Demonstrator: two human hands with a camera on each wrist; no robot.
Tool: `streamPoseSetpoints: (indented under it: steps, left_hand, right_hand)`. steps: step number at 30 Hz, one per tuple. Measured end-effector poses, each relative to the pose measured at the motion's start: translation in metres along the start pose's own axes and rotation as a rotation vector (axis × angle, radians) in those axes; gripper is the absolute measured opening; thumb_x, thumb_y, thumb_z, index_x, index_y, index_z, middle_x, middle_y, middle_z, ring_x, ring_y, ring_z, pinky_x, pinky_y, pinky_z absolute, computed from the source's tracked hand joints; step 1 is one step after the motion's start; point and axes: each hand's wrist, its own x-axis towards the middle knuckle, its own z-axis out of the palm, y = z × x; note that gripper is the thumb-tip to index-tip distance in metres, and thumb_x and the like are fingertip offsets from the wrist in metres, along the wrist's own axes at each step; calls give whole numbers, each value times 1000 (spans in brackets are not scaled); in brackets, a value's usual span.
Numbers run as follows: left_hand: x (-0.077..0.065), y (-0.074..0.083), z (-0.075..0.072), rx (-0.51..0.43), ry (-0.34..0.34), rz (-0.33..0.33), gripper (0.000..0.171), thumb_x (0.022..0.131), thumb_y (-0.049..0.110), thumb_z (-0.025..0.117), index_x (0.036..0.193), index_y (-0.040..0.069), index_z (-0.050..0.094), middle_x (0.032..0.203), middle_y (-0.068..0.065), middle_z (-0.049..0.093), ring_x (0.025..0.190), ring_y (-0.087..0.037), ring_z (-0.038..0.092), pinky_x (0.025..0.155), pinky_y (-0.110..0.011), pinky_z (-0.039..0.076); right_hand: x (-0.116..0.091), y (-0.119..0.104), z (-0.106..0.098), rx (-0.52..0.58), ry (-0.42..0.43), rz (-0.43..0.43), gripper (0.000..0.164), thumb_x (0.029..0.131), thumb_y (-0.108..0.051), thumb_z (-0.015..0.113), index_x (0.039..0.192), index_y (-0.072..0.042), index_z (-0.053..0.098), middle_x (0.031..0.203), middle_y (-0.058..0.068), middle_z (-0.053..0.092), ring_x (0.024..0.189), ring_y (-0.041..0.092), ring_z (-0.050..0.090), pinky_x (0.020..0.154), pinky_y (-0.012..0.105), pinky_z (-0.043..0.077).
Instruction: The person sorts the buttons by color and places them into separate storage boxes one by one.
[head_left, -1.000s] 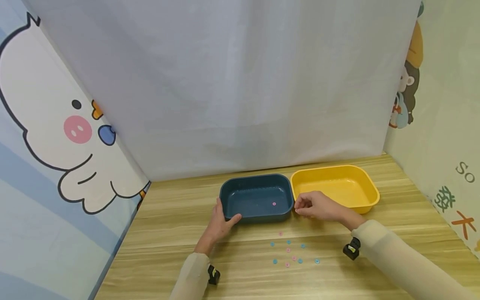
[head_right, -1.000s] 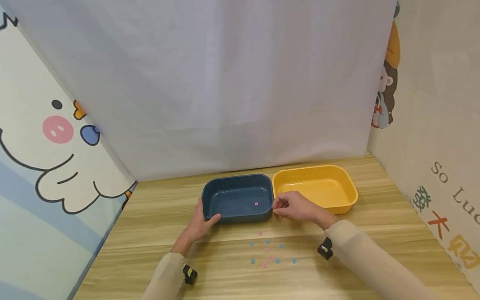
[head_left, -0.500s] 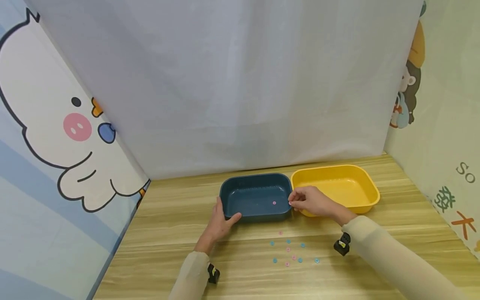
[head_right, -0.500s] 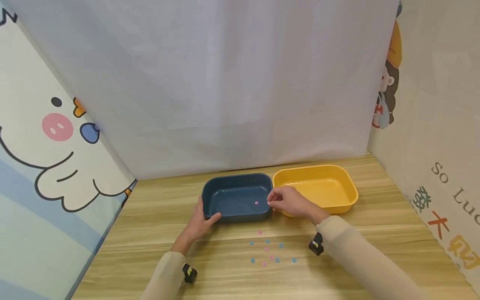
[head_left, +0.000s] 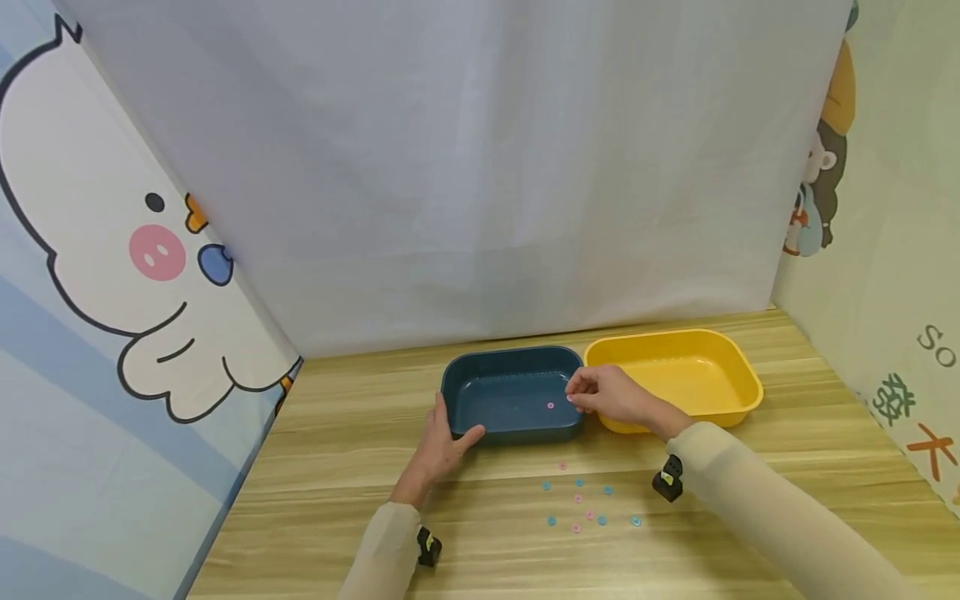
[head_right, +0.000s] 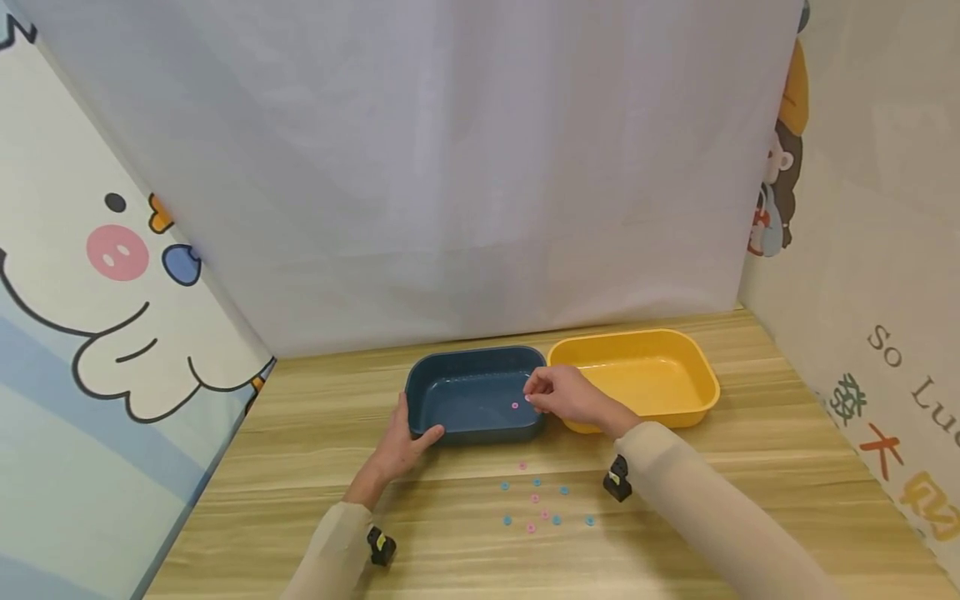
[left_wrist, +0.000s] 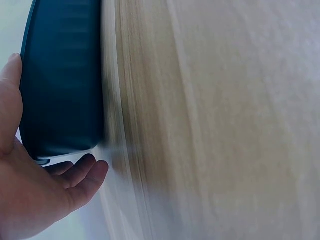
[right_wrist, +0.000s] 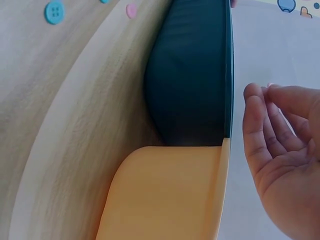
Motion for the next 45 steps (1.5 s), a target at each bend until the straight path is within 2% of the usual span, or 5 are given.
streamPoseSetpoints:
  steps: [13,21,29,40,45]
  left_hand:
    - [0,-2,0,-4,6,11,99,90,43,62,150,-2,-4,152,-29,7,139,-41,15,108,-54,20]
    - [2,-1,1,7,6,5,99,91,42,62,150,-1,-4,153,-28,8,139,-41,15,108,-54,20]
    - [2,-2,1,2,1,7,100,90,44,62,150,0,-5,153,-27,7,139,-40,15,108,-53,20]
    - [1,-2,1,1,-9,21,97,92,43,59,150,0,-6,152,-29,7,138,-42,17,107,-54,23]
    - [1,-2,0,-4,-8,20,98,92,44,59,150,0,-6,152,-29,7,138,-42,17,107,-55,23]
  right_hand:
    - [13,3,0,-34,-8,18,10,92,-2,60,98,6,62,82,11,62,70,22,59,70,47,52]
    - [19,5,-2,-44,0,51,11,92,-2,60,98,6,62,80,10,62,71,26,60,68,43,53]
    - [27,10,-3,-58,-1,92,10,92,-3,60,97,5,62,80,10,62,70,24,61,63,29,52]
    - [32,8,-4,-41,14,125,14,93,-1,57,102,10,61,81,11,60,75,37,63,61,31,53]
    - [34,9,-5,-40,23,140,15,93,-2,57,102,9,61,82,13,60,70,31,63,59,29,53]
